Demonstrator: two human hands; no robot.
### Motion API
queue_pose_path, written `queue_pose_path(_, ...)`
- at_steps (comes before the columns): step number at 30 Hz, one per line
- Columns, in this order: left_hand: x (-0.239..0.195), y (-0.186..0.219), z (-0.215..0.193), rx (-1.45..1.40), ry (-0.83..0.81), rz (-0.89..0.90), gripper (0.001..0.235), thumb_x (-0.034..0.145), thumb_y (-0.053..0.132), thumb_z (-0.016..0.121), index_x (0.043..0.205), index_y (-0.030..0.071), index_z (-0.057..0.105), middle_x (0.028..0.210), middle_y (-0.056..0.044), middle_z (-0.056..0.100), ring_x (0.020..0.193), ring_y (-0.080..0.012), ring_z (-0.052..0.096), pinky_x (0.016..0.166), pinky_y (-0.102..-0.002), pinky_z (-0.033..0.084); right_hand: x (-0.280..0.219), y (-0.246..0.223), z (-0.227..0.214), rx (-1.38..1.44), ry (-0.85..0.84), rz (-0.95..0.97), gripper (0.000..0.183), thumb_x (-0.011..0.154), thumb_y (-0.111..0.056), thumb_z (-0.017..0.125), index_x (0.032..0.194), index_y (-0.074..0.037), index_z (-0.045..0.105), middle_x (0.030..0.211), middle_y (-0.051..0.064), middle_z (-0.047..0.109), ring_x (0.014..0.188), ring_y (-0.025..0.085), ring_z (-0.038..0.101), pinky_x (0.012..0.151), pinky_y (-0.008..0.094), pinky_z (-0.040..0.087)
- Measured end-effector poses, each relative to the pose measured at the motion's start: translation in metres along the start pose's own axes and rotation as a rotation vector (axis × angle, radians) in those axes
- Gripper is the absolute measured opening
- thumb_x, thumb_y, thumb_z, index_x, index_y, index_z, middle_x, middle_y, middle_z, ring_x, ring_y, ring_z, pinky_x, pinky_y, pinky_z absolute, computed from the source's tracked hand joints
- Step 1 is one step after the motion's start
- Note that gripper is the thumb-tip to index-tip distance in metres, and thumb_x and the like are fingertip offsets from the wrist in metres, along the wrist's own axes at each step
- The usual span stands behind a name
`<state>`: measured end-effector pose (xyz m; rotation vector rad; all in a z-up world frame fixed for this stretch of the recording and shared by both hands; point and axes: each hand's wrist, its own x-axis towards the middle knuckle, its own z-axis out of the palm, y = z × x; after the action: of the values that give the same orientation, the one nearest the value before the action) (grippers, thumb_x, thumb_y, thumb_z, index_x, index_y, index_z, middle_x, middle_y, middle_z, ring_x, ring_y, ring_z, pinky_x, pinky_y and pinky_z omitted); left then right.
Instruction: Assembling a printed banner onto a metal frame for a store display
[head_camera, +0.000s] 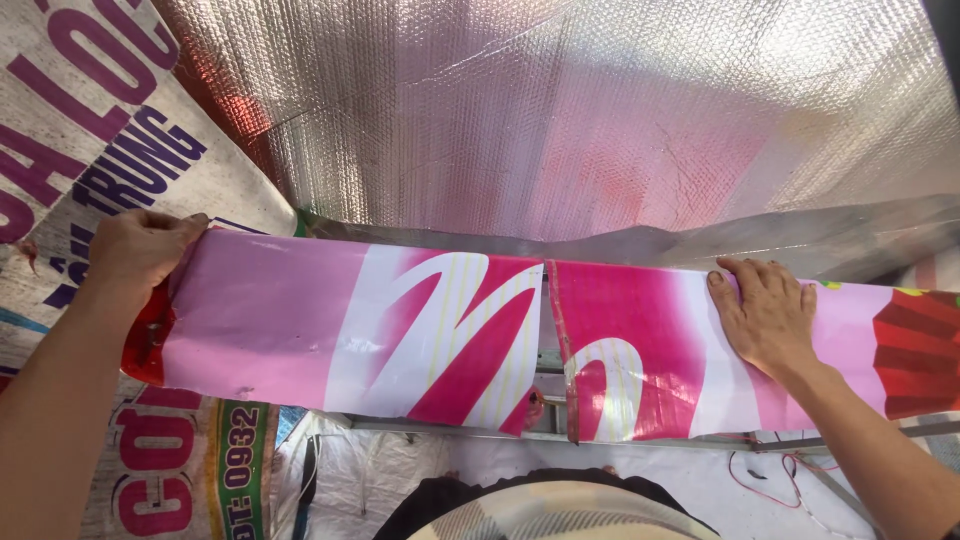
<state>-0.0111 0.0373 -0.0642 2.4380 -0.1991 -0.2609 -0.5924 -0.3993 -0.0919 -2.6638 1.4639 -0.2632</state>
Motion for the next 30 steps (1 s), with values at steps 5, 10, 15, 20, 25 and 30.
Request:
queue_pose_path(5, -0.039, 0.025, 0.008, 0.332, 0.171, 0.217, 0.064, 0.096, 0.059, 0.078, 0.133, 0.01, 0.061, 0.119, -0.026, 0.072, 0.102, -0.0463, 0.07, 0.074, -0.053, 0.055, -0.002, -0.009, -0.004, 0.016, -0.039, 0.064, 0.062, 0.103, -0.062, 0.027, 0.147, -0.027, 0.054, 0.156, 0.01, 0.048, 0.153, 0.036, 0.03, 0.121, 0.064, 0.014)
queue_pose_path(10, -0.105, 0.044, 0.041, 0.548, 0.178, 0.506, 0.076, 0.099, 0.074, 0.051, 0.137, 0.01, 0.064, 0.125, -0.024, 0.069, 0.117, -0.0428, 0.06, 0.09, -0.054, 0.053, -0.002, -0.008, -0.003, 0.021, -0.065, 0.112, 0.064, 0.101, -0.065, 0.027, 0.148, -0.029, 0.052, 0.161, 0.01, 0.042, 0.156, 0.034, 0.024, 0.123, 0.063, 0.01)
queue_pose_path(15, -0.11, 0.032, 0.055, 0.558, 0.222, 0.587, 0.07, 0.104, 0.068, 0.042, 0.138, 0.011, 0.064, 0.121, -0.026, 0.069, 0.118, -0.0438, 0.058, 0.096, -0.055, 0.047, -0.002, -0.003, 0.001, 0.013, -0.035, 0.084, 0.063, 0.102, -0.064, 0.028, 0.146, -0.028, 0.054, 0.159, 0.009, 0.046, 0.155, 0.035, 0.027, 0.121, 0.064, 0.013)
queue_pose_path(20, -0.104, 0.031, 0.055, 0.577, 0.238, 0.632, 0.067, 0.106, 0.066, 0.041, 0.133, 0.011, 0.067, 0.113, -0.025, 0.071, 0.109, -0.0422, 0.061, 0.091, -0.052, 0.047, -0.004, -0.001, 0.002, 0.002, -0.017, 0.06, 0.064, 0.102, -0.064, 0.027, 0.148, -0.028, 0.052, 0.159, 0.011, 0.045, 0.154, 0.037, 0.028, 0.12, 0.063, 0.014)
queue_pose_path(25, -0.098, 0.029, 0.055, 0.584, 0.201, 0.614, 0.07, 0.105, 0.07, 0.039, 0.134, 0.014, 0.068, 0.116, -0.023, 0.07, 0.113, -0.0407, 0.059, 0.09, -0.052, 0.047, -0.009, -0.009, -0.005, 0.045, -0.047, 0.108, 0.066, 0.1, -0.066, 0.026, 0.15, -0.028, 0.05, 0.162, 0.009, 0.041, 0.156, 0.035, 0.023, 0.122, 0.063, 0.011)
queue_pose_path(30, -0.113, 0.043, 0.035, 0.337, 0.175, 0.476, 0.067, 0.099, 0.06, 0.056, 0.144, 0.011, 0.062, 0.13, -0.024, 0.066, 0.119, -0.0436, 0.058, 0.085, -0.059, 0.053, -0.01, -0.011, -0.007, 0.056, -0.042, 0.101, 0.068, 0.1, -0.066, 0.026, 0.15, -0.027, 0.049, 0.161, 0.009, 0.042, 0.156, 0.036, 0.023, 0.122, 0.063, 0.011)
